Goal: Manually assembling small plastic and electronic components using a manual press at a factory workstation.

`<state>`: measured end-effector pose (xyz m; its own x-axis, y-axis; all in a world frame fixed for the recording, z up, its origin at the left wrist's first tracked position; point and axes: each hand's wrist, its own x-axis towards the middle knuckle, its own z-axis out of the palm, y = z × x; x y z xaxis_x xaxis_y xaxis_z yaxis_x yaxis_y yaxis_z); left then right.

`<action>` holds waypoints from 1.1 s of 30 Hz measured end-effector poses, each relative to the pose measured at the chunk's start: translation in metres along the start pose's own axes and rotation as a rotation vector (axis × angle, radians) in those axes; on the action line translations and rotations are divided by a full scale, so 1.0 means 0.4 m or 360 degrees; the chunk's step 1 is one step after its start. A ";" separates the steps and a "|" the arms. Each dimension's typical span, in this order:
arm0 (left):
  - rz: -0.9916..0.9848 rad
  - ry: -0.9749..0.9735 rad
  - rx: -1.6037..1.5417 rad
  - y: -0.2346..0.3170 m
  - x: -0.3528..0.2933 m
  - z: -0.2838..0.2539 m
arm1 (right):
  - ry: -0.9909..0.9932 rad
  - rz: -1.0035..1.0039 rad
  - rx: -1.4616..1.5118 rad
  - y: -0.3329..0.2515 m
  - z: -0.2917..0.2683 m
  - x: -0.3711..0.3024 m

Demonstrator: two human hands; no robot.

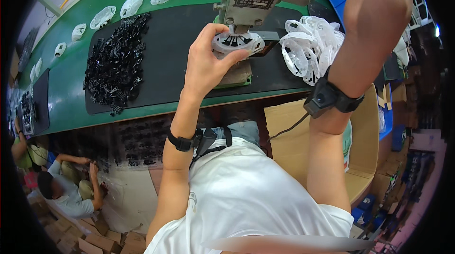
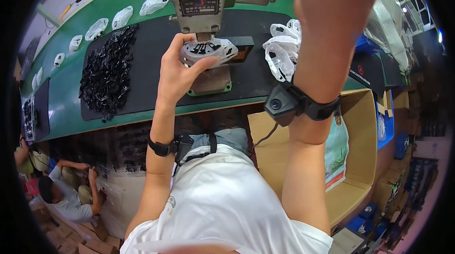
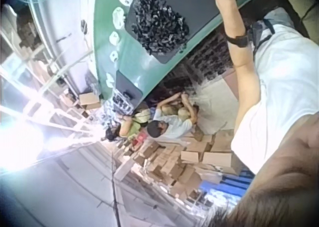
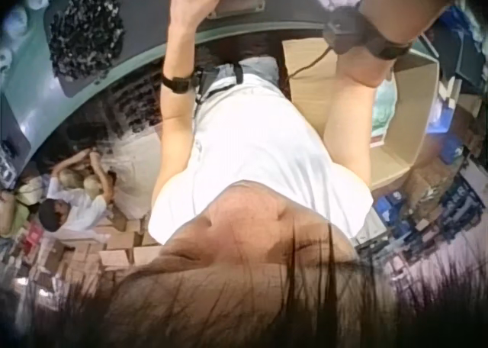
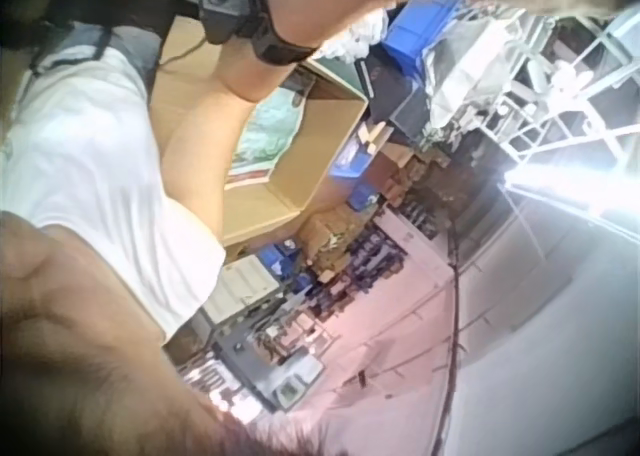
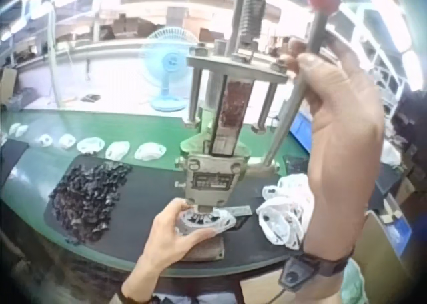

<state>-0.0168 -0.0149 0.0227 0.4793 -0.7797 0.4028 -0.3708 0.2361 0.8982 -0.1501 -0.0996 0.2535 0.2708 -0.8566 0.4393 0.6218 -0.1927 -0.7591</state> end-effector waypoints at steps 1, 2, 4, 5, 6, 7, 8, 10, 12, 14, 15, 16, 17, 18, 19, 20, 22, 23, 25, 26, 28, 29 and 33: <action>-0.0005 0.0003 -0.0034 0.002 0.001 0.006 | -0.0463 -0.0483 -0.0290 0.031 -0.058 0.023; -0.0013 0.0004 -0.0063 0.002 0.003 0.009 | -0.0925 -0.0959 -0.0577 0.053 -0.089 0.034; 0.0021 0.0027 -0.0039 -0.002 -0.004 0.003 | -0.0700 -0.0962 -0.0665 0.063 -0.085 0.006; 0.0067 0.0044 -0.0015 -0.005 -0.010 0.000 | -0.0689 -0.0993 -0.0652 0.060 -0.106 -0.002; 0.0058 0.0048 -0.0019 -0.007 -0.016 -0.002 | -0.0683 -0.1028 -0.0641 0.054 -0.129 -0.009; 0.0008 0.0036 -0.0054 -0.010 -0.014 0.002 | -0.0678 -0.1069 -0.0633 0.048 -0.151 -0.012; -0.0044 0.0026 -0.0089 -0.012 -0.014 0.004 | -0.0674 -0.1109 -0.0624 0.047 -0.166 -0.023; -0.0042 0.0022 -0.0104 -0.005 -0.013 0.013 | -0.0562 -0.1069 -0.0552 0.057 -0.169 -0.097; -0.0039 0.0025 -0.0132 -0.002 -0.015 0.008 | -0.0510 -0.1075 -0.0668 0.071 -0.160 -0.171; -0.0038 0.0047 -0.0100 -0.003 -0.024 0.008 | -0.0655 -0.1022 -0.0783 0.069 -0.184 -0.210; -0.0050 0.0033 -0.0105 -0.002 -0.022 0.010 | -0.0641 -0.1027 -0.0789 0.075 -0.181 -0.226; -0.0047 0.0008 -0.0150 -0.002 -0.018 0.011 | -0.0601 -0.0985 -0.0770 0.077 -0.173 -0.244; -0.0044 -0.0017 -0.0196 -0.002 -0.017 0.012 | -0.0540 -0.0950 -0.0733 0.082 -0.172 -0.264; -0.0053 -0.0009 -0.0199 -0.001 -0.016 0.008 | -0.0497 -0.0913 -0.0680 0.094 -0.174 -0.278; -0.0078 -0.0014 -0.0192 0.000 -0.016 0.003 | -0.0505 -0.0904 -0.0681 0.104 -0.180 -0.292; -0.0103 -0.0018 -0.0185 -0.001 -0.017 0.001 | -0.0481 -0.0902 -0.0733 0.115 -0.189 -0.307; -0.0105 0.0022 -0.0205 -0.009 -0.017 0.007 | -0.0463 -0.0899 -0.0794 0.132 -0.202 -0.332; -0.0104 0.0060 -0.0217 -0.013 -0.017 0.009 | -0.0440 -0.0897 -0.0843 0.141 -0.207 -0.343; -0.0116 0.0053 -0.0247 -0.015 -0.017 0.015 | -0.0216 -0.0976 -0.0999 0.167 -0.218 -0.370; -0.0123 0.0051 -0.0272 -0.015 -0.016 0.015 | -0.0216 -0.0968 -0.1003 0.186 -0.222 -0.381; -0.0107 0.0021 -0.0225 -0.012 -0.014 0.010 | -0.0131 -0.1068 -0.1061 0.222 -0.242 -0.403; -0.0082 -0.0006 -0.0176 -0.009 -0.014 0.007 | -0.0166 -0.1090 -0.1135 0.242 -0.267 -0.418; -0.0085 -0.0017 -0.0170 -0.003 -0.012 0.006 | -0.0068 -0.0870 -0.1482 0.316 -0.305 -0.471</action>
<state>-0.0207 -0.0130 0.0194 0.4872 -0.7989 0.3526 -0.2580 0.2540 0.9322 -0.2121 -0.0208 0.0164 0.1628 -0.5300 0.8322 -0.1320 -0.8476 -0.5140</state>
